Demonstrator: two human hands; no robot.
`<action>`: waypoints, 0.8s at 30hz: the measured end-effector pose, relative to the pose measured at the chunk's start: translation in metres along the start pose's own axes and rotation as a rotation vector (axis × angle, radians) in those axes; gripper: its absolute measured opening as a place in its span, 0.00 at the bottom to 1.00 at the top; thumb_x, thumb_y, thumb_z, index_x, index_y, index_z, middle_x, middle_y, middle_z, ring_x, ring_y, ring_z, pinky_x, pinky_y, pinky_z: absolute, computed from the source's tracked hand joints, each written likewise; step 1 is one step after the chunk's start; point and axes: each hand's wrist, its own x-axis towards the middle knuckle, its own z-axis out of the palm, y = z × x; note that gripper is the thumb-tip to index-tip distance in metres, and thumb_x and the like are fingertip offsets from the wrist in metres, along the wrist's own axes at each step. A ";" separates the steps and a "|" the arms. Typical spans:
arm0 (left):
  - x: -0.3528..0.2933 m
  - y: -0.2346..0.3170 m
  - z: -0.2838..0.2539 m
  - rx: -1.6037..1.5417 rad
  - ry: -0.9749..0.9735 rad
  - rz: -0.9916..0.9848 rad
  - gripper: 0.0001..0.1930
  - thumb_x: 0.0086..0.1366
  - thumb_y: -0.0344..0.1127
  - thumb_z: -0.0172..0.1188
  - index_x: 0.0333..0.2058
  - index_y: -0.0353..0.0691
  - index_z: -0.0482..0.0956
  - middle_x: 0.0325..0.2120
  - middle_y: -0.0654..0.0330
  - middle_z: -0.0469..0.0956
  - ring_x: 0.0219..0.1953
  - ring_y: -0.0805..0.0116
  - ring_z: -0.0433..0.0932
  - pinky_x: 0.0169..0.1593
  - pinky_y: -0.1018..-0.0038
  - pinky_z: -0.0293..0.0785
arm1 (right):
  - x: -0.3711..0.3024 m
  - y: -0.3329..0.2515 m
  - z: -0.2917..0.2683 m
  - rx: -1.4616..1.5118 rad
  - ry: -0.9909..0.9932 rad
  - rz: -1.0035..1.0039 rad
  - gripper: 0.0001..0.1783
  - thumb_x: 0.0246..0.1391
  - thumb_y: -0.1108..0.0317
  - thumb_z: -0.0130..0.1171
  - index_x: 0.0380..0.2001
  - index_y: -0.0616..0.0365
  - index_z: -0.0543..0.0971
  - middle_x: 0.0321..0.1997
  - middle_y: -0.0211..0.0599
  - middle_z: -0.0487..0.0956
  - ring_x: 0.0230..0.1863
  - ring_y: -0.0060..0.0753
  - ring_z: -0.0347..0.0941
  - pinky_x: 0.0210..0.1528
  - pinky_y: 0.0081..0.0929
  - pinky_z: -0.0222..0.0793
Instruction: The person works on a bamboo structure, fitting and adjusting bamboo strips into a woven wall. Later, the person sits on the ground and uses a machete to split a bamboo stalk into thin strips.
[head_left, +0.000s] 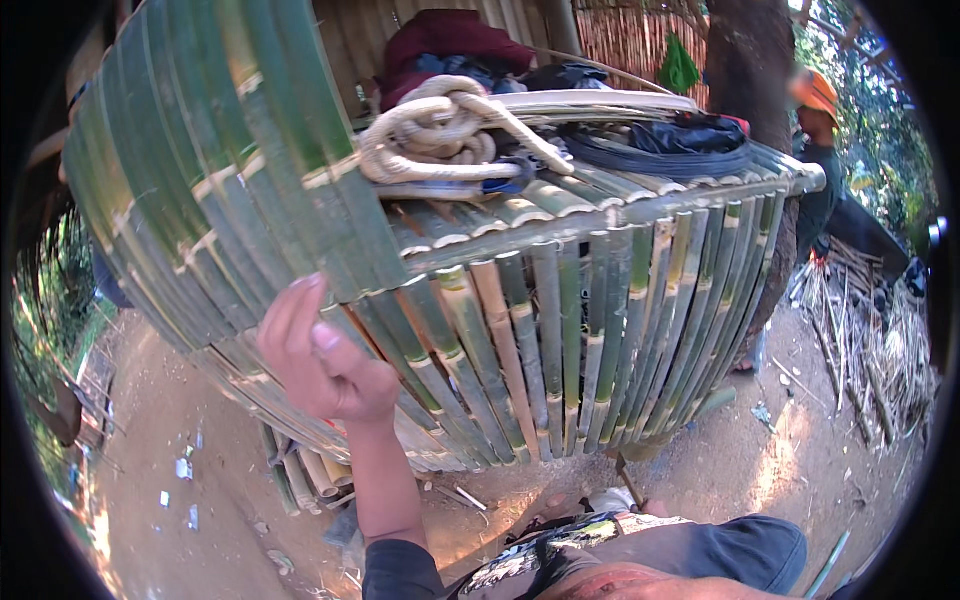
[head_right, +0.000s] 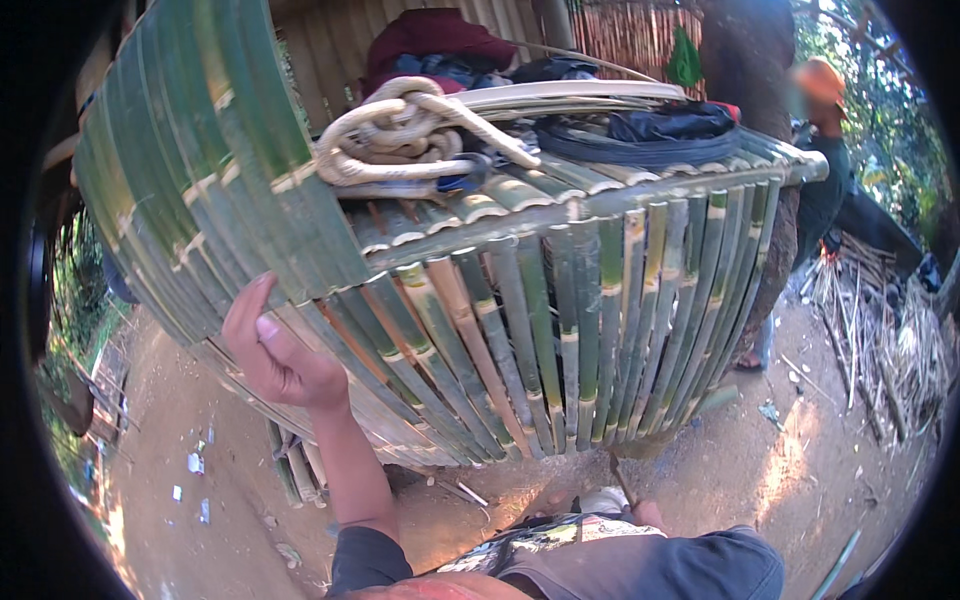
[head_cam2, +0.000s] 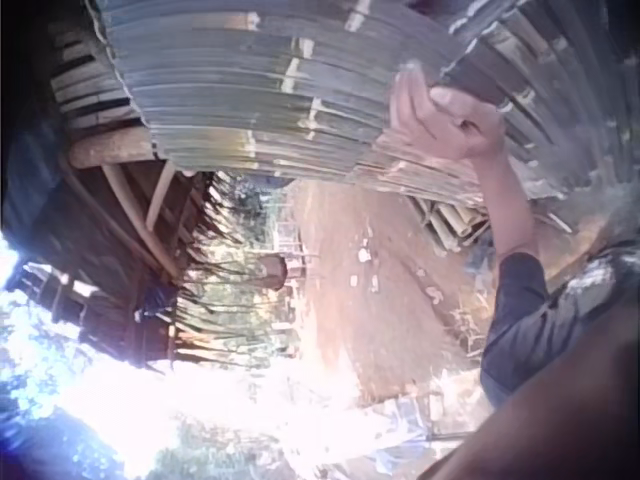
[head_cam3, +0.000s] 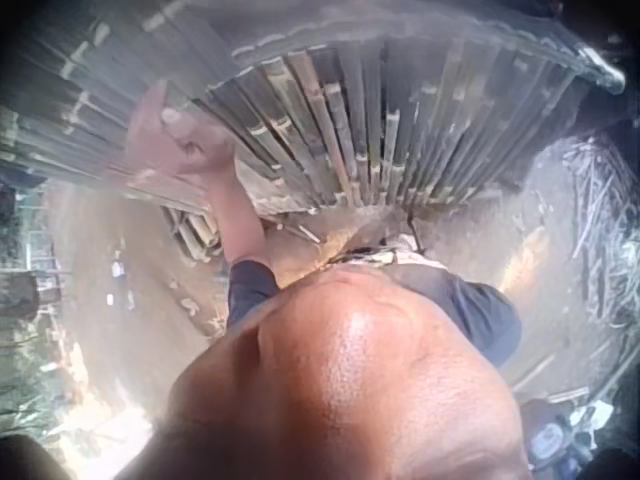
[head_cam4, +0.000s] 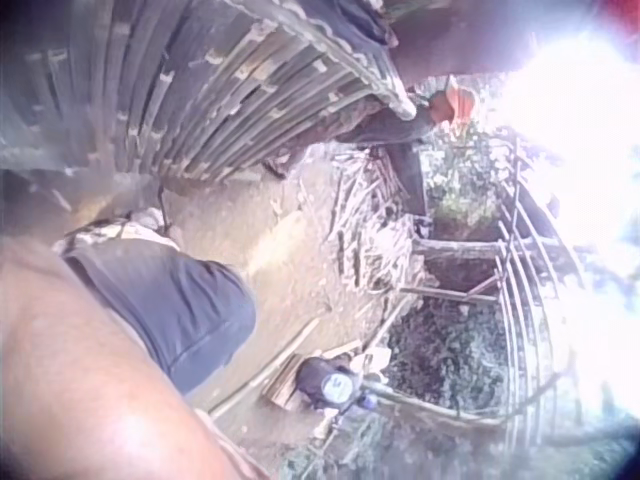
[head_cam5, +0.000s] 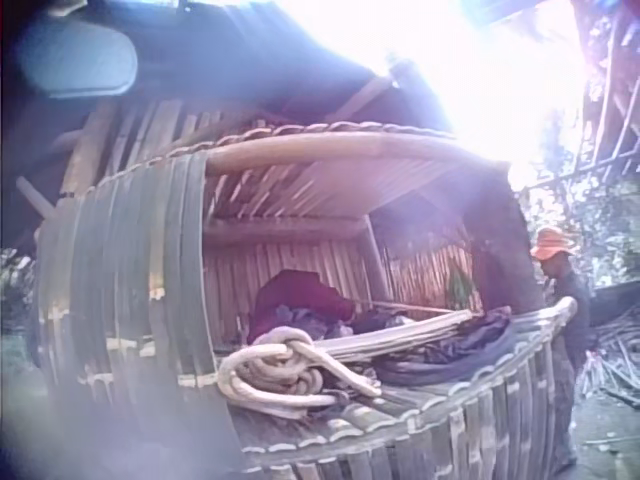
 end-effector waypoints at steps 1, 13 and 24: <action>0.006 0.013 0.015 -0.057 -0.061 0.026 0.15 0.75 0.31 0.47 0.43 0.28 0.82 0.44 0.48 0.82 0.46 0.54 0.80 0.54 0.62 0.75 | -0.019 -0.002 -0.015 0.070 0.073 -0.014 0.26 0.58 0.51 0.64 0.53 0.56 0.82 0.39 0.56 0.85 0.45 0.59 0.83 0.49 0.52 0.78; 0.091 0.085 0.288 0.073 -0.934 0.315 0.14 0.68 0.39 0.64 0.47 0.37 0.81 0.48 0.51 0.81 0.51 0.51 0.80 0.52 0.58 0.76 | -0.083 0.053 -0.153 0.358 0.787 -0.418 0.13 0.47 0.67 0.67 0.35 0.57 0.76 0.26 0.50 0.79 0.28 0.62 0.79 0.31 0.49 0.75; 0.094 0.092 0.340 0.220 -0.906 0.420 0.12 0.58 0.24 0.61 0.42 0.42 0.79 0.37 0.53 0.81 0.40 0.51 0.82 0.42 0.57 0.78 | -0.045 0.045 -0.289 0.646 1.041 -0.508 0.06 0.57 0.74 0.62 0.35 0.62 0.75 0.24 0.52 0.75 0.25 0.57 0.76 0.30 0.42 0.70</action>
